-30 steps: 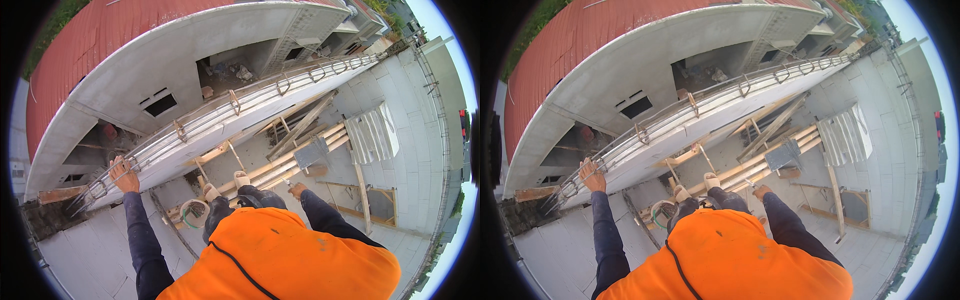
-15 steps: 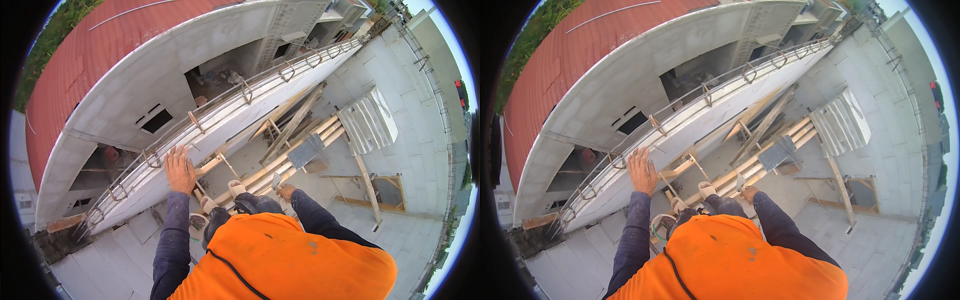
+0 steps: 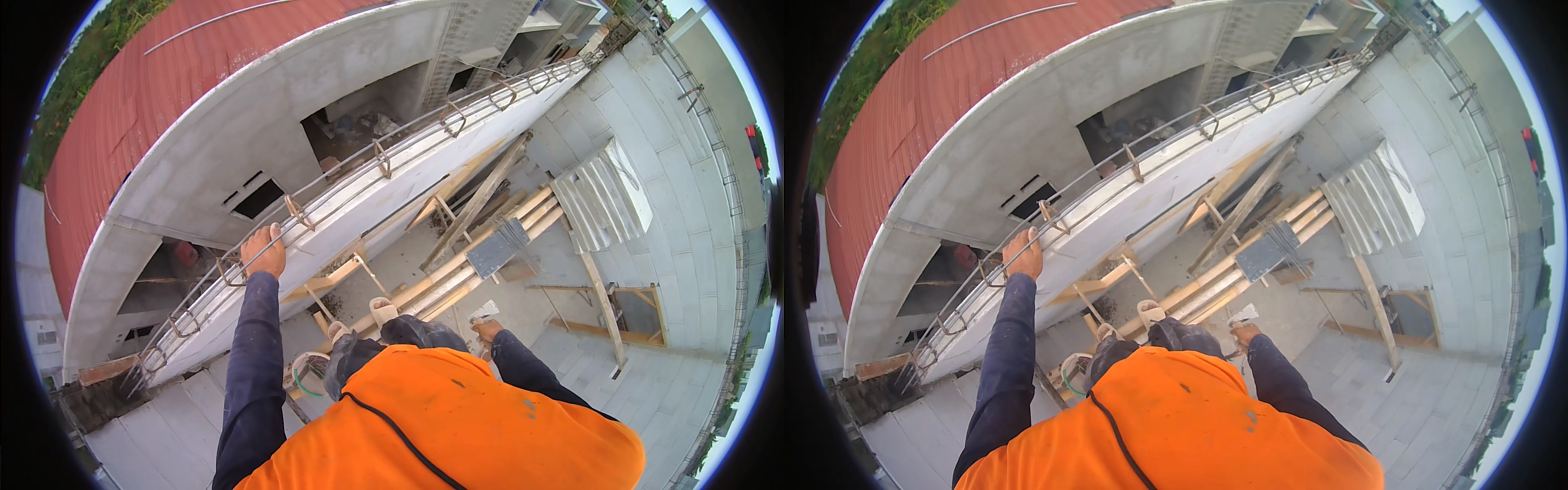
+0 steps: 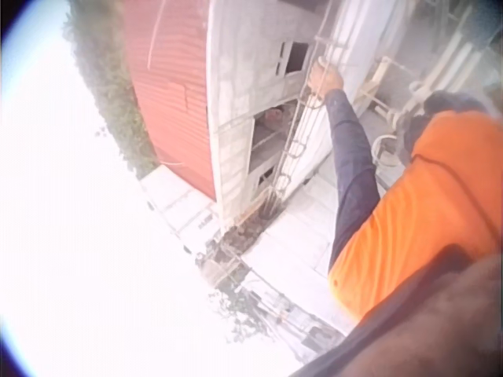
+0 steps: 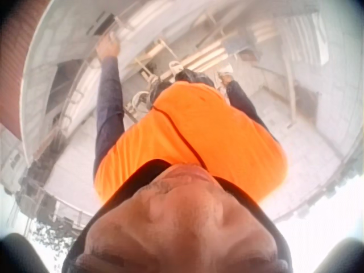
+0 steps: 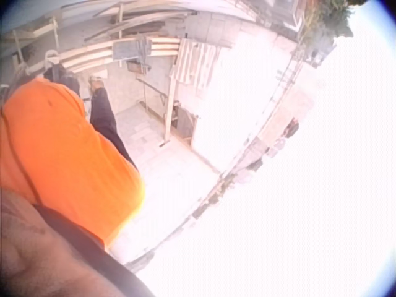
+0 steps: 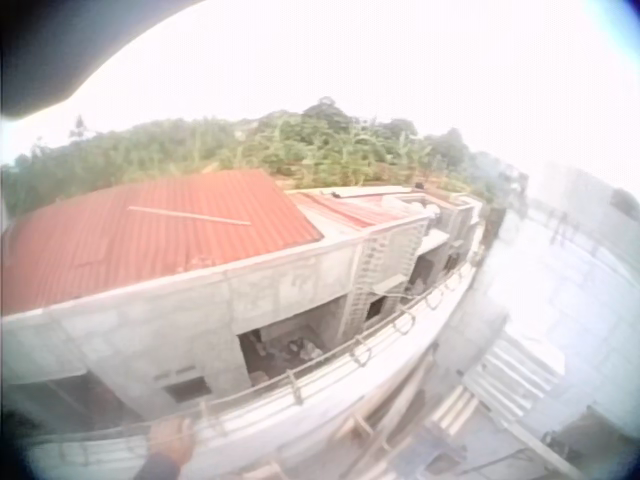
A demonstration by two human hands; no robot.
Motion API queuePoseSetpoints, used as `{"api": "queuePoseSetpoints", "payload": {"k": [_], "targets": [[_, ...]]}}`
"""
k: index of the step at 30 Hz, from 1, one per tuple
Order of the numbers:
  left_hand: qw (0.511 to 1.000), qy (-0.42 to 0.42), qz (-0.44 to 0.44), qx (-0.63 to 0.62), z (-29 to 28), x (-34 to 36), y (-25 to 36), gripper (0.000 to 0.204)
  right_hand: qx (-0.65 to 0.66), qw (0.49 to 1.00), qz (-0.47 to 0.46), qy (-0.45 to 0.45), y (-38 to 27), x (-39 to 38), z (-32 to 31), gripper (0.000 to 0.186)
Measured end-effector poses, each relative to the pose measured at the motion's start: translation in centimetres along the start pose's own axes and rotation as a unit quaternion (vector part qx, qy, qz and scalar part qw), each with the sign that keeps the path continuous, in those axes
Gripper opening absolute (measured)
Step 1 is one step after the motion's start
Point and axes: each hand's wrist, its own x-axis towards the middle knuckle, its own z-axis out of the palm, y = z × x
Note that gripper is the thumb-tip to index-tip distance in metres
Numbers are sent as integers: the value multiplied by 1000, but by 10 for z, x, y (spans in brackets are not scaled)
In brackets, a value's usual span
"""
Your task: The person secures reinforcement bars by wrapping and twisting wire around the metal rods using a hook tool and by hand while standing on scaffolding.
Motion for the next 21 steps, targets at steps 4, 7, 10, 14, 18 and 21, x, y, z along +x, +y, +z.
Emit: {"api": "queuePoseSetpoints", "payload": {"k": [4,7,10,14,18,21], "targets": [[1000,19,20,-14,6,0,-1,41,10,1000,-1,-26,21,15,-6,43],[999,12,43,-5,4,1,-4,40,61,998,6,-22,13,10,4,42],[999,8,42,0,-5,0,-2,39,91,995,-12,-35,-8,-10,16,40],[996,-37,72,-33,-10,1,5,42,87,993,-46,-60,-9,-8,16,40],[994,13,112,-12,-5,-22,-15,59,-30,994,-91,-51,-12,-3,22,41],[998,-2,55,3,-13,-44,-29,66,-144,968,-182,-91,0,18,20,41]]}}
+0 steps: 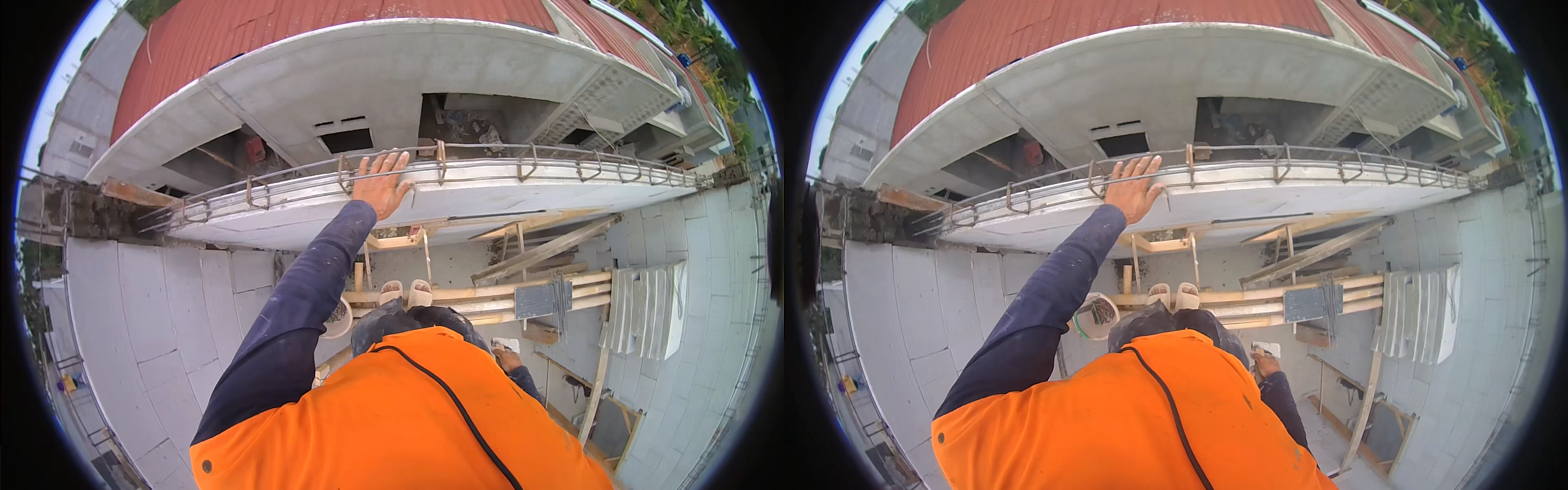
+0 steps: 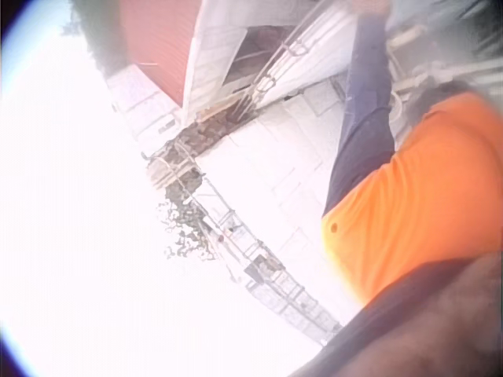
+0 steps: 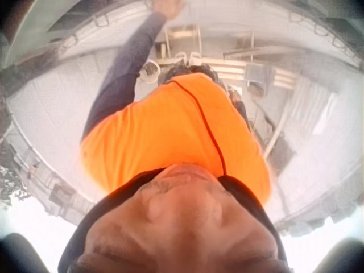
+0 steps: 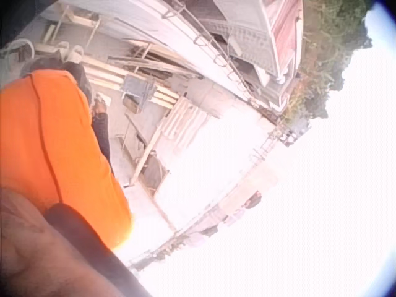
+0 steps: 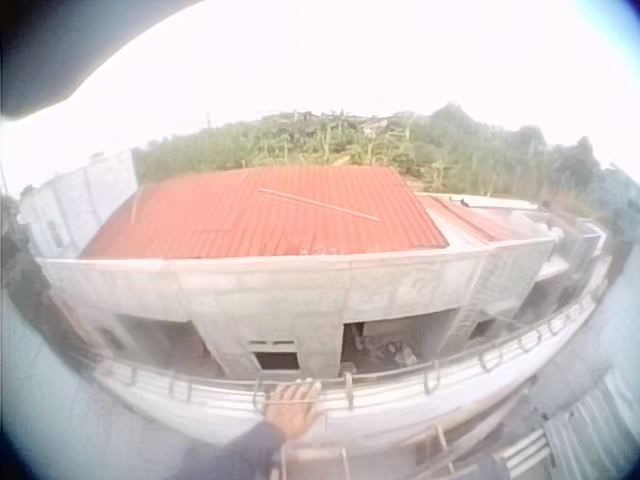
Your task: The person secures reinforcement bars by wrapping and twisting wire around the metal rods using a hook tool and by hand while standing on scaffolding.
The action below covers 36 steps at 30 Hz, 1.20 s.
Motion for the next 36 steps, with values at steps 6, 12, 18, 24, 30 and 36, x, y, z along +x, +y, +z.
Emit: {"api": "queuePoseSetpoints", "payload": {"k": [6,12,18,24,30,36], "targets": [[999,-24,40,-4,2,-43,31,71,-354,913,-183,-82,-4,73,-5,42],[978,-64,-80,-183,32,-252,6,51,-507,797,-301,-131,-37,127,-25,43],[868,-168,-331,-329,8,-345,-15,48,-559,710,-414,-108,-76,177,-70,45],[822,-116,-450,-330,15,-406,-15,43,-261,940,-145,-164,-209,117,8,28],[818,-207,-402,-355,41,-408,-1,48,-245,936,-191,-168,-238,102,42,29],[823,-255,-334,-382,78,-434,2,53,-367,870,-263,-200,-222,129,36,32]]}}
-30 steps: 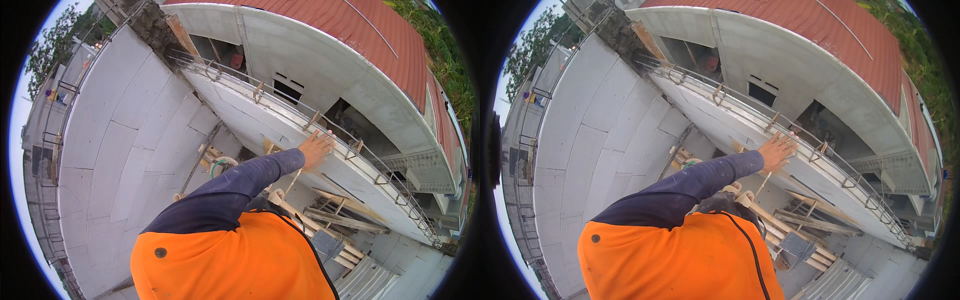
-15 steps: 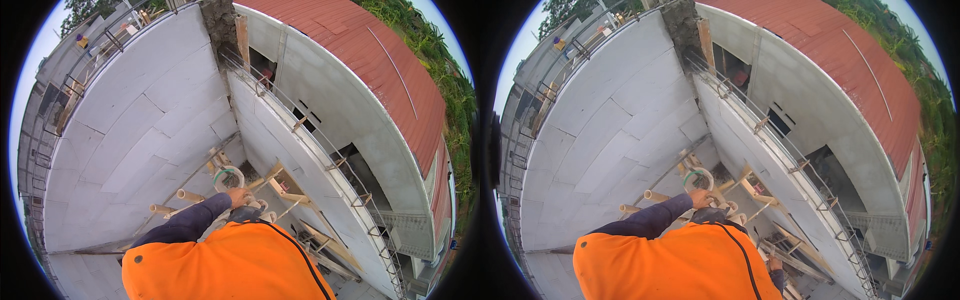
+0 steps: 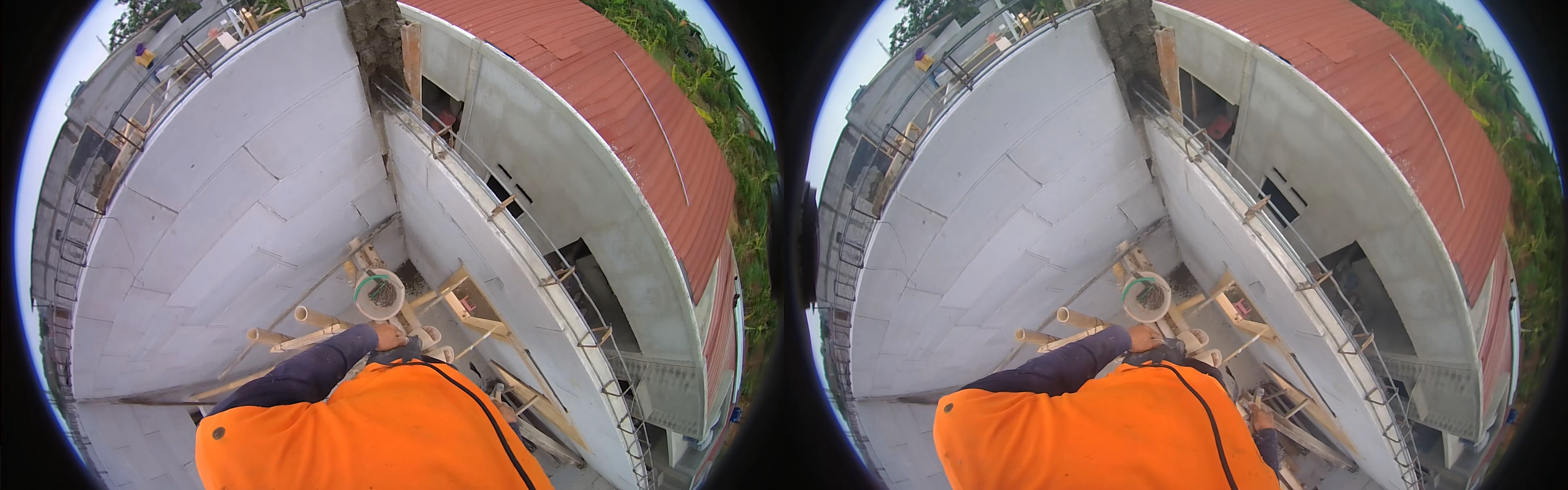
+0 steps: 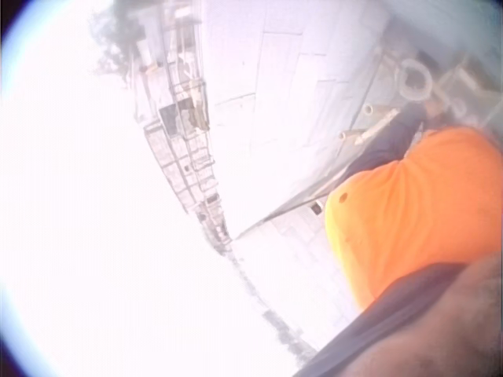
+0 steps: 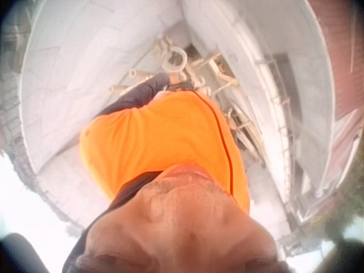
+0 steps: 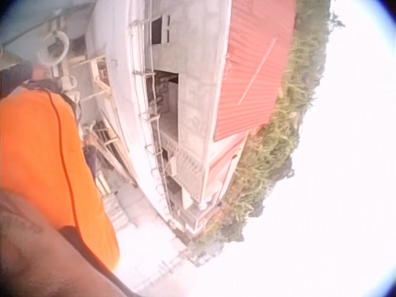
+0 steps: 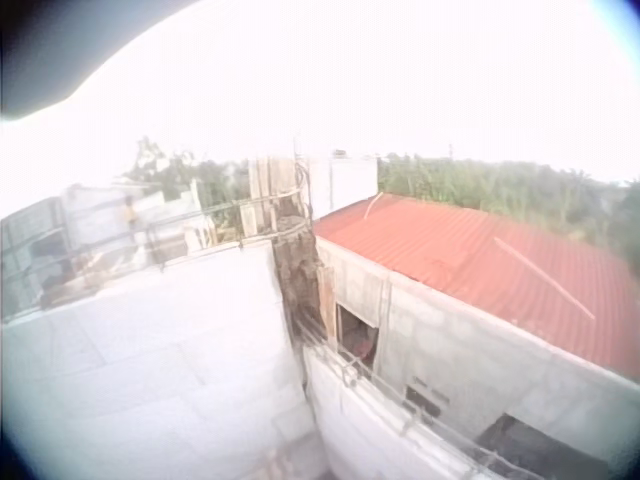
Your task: The person secures reinforcement bars by wrapping and twisting wire around the metal rods using a hook tool and by hand while standing on scaffolding.
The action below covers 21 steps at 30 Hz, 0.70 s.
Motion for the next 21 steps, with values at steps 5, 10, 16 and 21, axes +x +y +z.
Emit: {"api": "queuePoseSetpoints", "payload": {"k": [5,10,16,21], "targets": [[969,-71,-102,-214,-1,-25,11,62,-148,985,71,-59,34,-17,16,40],[957,26,-133,-255,18,-31,11,54,-263,955,74,-118,47,-18,44,49],[975,106,-53,-187,45,-22,-28,45,-64,976,193,-77,-34,-22,48,31],[994,7,19,-110,6,20,-32,44,51,947,277,158,-31,-62,74,52]]}}
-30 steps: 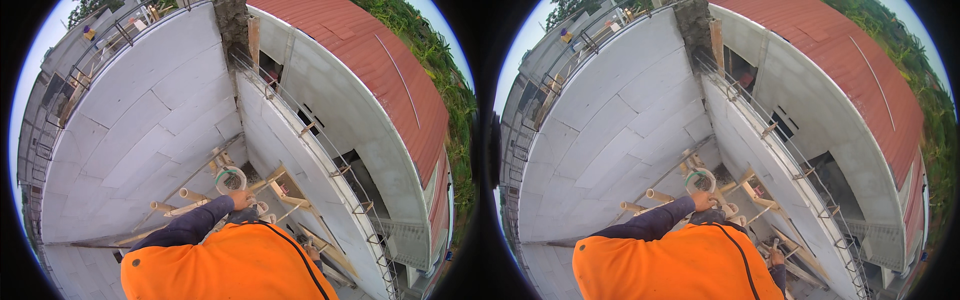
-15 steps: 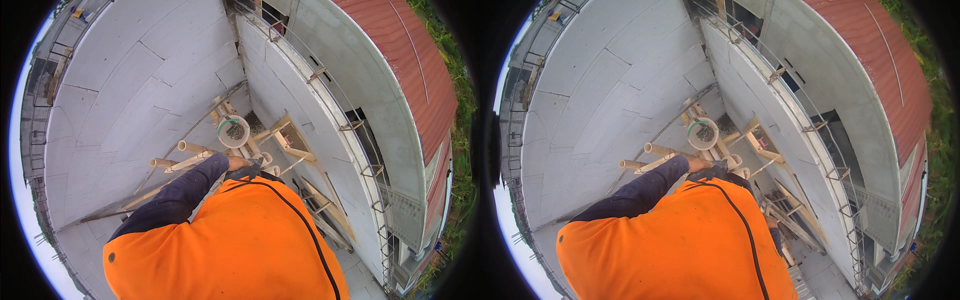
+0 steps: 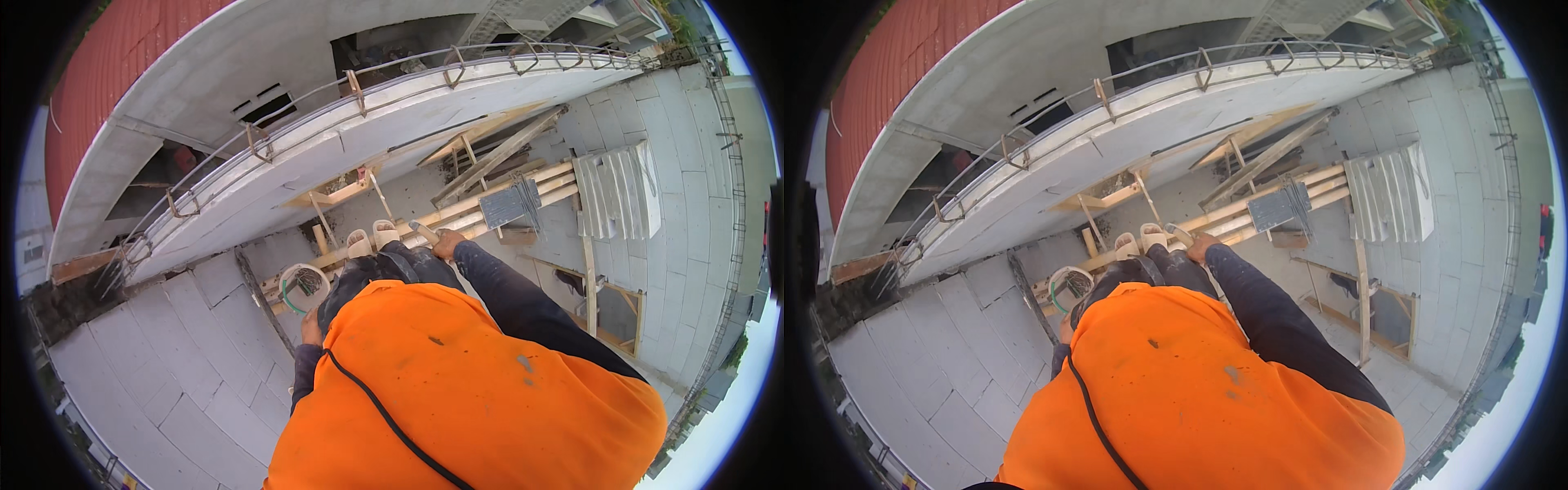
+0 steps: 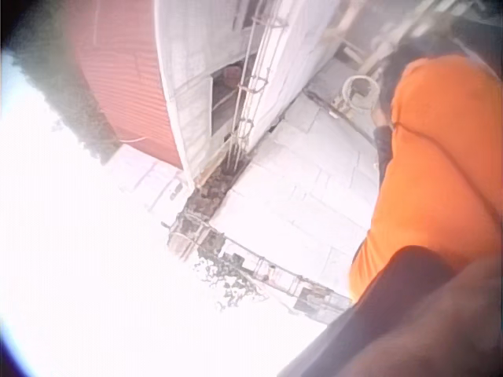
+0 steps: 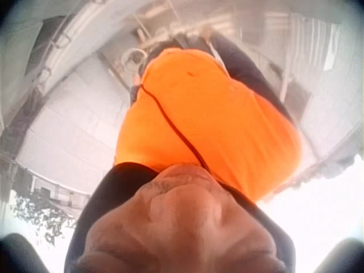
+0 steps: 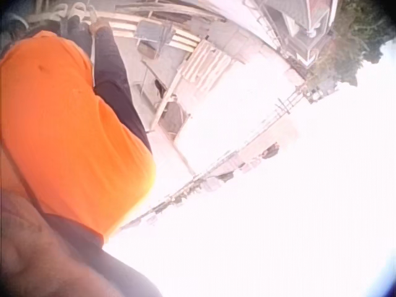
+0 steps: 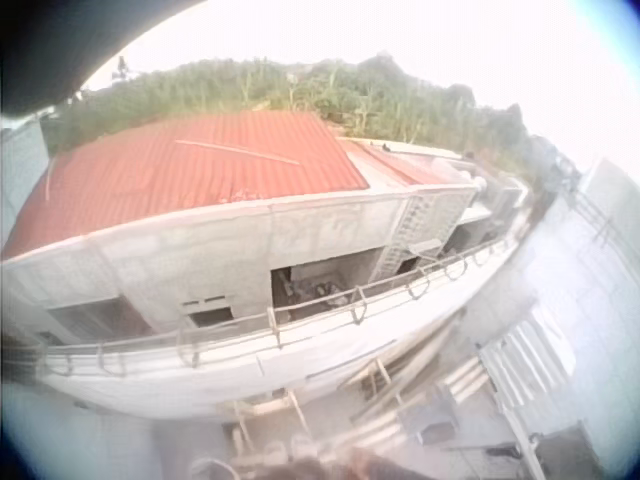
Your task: The person secures reinforcement bars by wrapping and twisting wire around the metal rods using a hook tool and by hand while standing on scaffolding.
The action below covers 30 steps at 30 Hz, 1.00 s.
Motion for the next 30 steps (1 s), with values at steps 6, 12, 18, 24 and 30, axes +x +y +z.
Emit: {"api": "queuePoseSetpoints", "payload": {"k": [6,12,18,24,30], "targets": [[988,-72,-10,136,-95,84,15,45,354,922,130,84,75,-70,80,47],[983,-71,48,163,-113,146,124,48,492,807,320,72,135,-122,167,51],[986,-66,105,108,-66,158,201,49,345,898,271,41,147,-129,192,44],[876,14,375,303,21,135,344,48,394,878,245,118,178,-93,146,45],[790,25,479,382,93,166,446,50,559,773,259,151,194,-70,28,43]]}}
